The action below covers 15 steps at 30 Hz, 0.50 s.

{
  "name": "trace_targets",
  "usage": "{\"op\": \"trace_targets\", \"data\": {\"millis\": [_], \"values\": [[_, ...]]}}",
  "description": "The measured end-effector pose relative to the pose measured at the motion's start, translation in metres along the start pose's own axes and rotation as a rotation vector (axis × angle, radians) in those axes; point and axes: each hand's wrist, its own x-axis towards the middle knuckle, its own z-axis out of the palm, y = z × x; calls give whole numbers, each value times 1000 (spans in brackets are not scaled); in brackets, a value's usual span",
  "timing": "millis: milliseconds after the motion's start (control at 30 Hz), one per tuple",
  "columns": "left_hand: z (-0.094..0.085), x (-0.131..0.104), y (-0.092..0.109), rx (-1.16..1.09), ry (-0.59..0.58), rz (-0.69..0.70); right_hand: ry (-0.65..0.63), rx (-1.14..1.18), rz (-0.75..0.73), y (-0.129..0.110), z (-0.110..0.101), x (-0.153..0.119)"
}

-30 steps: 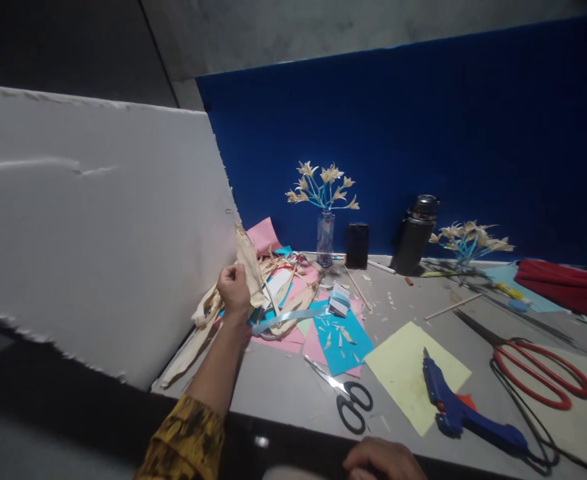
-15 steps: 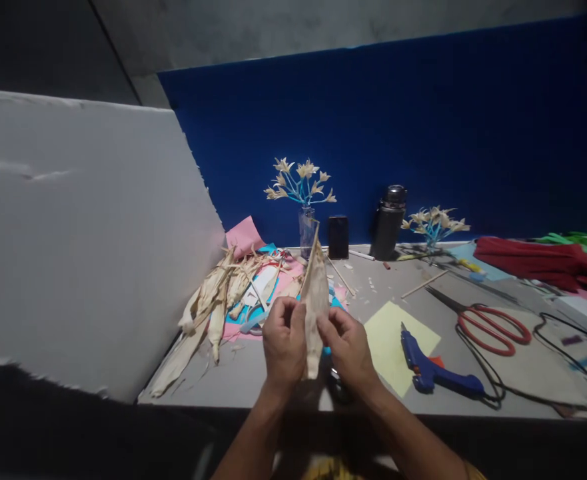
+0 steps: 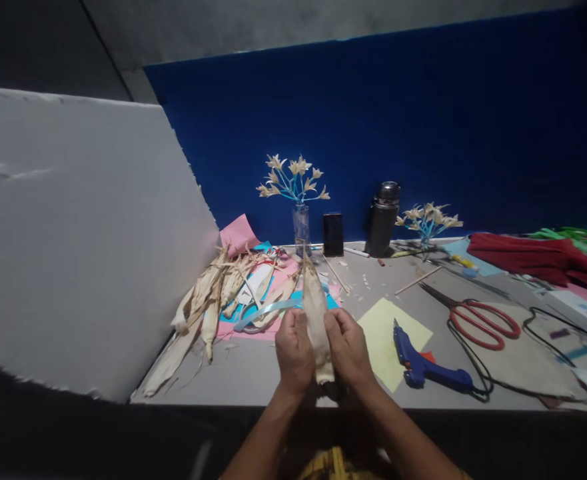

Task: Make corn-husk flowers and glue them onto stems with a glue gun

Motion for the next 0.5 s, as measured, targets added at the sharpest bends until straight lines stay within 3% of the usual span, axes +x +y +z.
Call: {"op": "trace_targets", "data": {"millis": [167,333,500], "values": [[4,-14,-4,-11,-81,-22,108,-65,-67,-4,-9,9],[4,-8,12,-209,-188,-131,153,-223,-126,4,-4,2],[7,11,23,-171,30,-104,122,-303,-200,7,5,-7]]}}
